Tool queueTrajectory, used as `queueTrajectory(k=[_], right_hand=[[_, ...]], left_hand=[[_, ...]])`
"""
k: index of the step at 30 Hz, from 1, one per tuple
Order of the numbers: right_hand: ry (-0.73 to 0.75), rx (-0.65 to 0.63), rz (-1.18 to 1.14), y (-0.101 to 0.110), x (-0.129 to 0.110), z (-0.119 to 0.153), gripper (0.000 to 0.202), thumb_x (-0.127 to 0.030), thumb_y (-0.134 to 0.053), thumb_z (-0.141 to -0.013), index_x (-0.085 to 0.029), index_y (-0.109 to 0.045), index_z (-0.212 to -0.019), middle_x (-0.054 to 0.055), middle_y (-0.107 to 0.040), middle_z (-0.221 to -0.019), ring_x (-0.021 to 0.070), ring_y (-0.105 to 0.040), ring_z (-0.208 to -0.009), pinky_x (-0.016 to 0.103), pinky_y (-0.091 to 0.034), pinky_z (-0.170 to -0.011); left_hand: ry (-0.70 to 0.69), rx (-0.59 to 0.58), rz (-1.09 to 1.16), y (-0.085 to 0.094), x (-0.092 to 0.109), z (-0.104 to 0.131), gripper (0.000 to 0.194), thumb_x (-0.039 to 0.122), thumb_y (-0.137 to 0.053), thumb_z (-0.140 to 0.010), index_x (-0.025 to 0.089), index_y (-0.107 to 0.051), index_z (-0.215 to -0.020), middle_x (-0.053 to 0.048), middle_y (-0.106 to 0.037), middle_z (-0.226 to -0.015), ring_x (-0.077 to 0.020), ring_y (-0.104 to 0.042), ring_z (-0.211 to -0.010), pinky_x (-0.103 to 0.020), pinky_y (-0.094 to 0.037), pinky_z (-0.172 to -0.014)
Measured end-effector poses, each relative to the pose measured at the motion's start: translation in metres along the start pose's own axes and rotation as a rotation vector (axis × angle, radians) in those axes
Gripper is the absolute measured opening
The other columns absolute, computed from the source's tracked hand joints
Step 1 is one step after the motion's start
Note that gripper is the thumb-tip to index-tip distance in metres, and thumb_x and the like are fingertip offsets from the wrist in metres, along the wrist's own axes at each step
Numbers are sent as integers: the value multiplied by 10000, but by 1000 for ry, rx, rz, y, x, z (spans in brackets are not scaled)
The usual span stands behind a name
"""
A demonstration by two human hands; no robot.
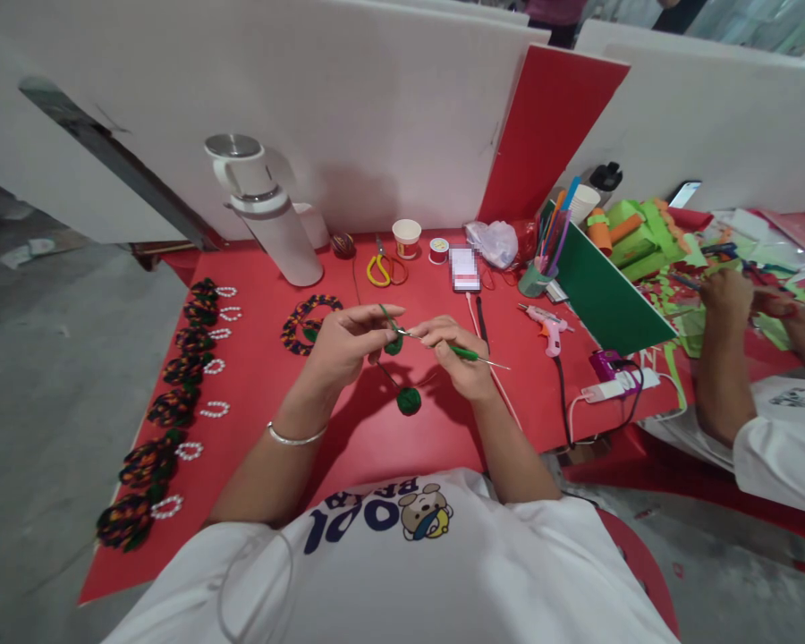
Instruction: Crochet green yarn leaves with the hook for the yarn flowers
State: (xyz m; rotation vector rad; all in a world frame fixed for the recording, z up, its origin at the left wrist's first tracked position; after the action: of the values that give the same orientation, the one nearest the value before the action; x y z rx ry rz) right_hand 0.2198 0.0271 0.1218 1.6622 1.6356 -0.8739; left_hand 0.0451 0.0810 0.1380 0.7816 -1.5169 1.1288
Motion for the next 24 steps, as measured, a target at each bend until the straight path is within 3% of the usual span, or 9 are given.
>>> queueTrajectory(k=[6, 13, 19, 24], right_hand=[[-34, 30, -86, 0, 5, 1, 197, -451, -625, -981, -293, -742, -969, 56, -787, -1055, 225, -717, -975, 395, -568, -805], [1, 93, 21, -4, 6, 3, 194, -429, -590, -1009, -297, -732, -993, 42, -770, -1109, 190, -710, -971, 343, -566, -757], [66, 164, 260, -14, -6, 7, 168, -365, -581, -1015, -296, -731, -1045, 57, -745, -1163, 206, -697, -1092, 408, -595, -923], [170, 178, 383, -20, -11, 10, 162, -315, -592, -1009, -323, -737, -1079, 44, -730, -1226, 210, -679, -1151, 443, -576, -981]], left_hand=[[14, -42, 11, -1, -3, 0, 376, 210, -820, -637, 136, -813, -1006, -10, -665, -699, -92, -559, -558, -197, -385, -431], [-87, -49, -38, -5, 1, 0, 407, 131, -804, -648, 154, -798, -1054, 4, -674, -722, -116, -623, -660, -244, -541, -609], [-180, 14, -99, -6, 0, 1, 441, 126, -778, -689, 149, -770, -1130, 6, -692, -756, -124, -654, -706, -268, -581, -690], [-154, -25, -74, -7, -3, 1, 581, 115, -787, -660, 155, -735, -1237, 3, -688, -796, -124, -655, -742, -252, -581, -695]])
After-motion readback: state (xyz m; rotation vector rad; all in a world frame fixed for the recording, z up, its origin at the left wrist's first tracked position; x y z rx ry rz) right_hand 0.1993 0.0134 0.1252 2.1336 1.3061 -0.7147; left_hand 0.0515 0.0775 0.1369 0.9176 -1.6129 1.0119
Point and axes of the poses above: each hand's wrist, its own z-axis away from the middle knuckle, its own y-axis out of the back of the hand, x = y × z, the point moved 5 cm from there along -z, towards the middle knuckle
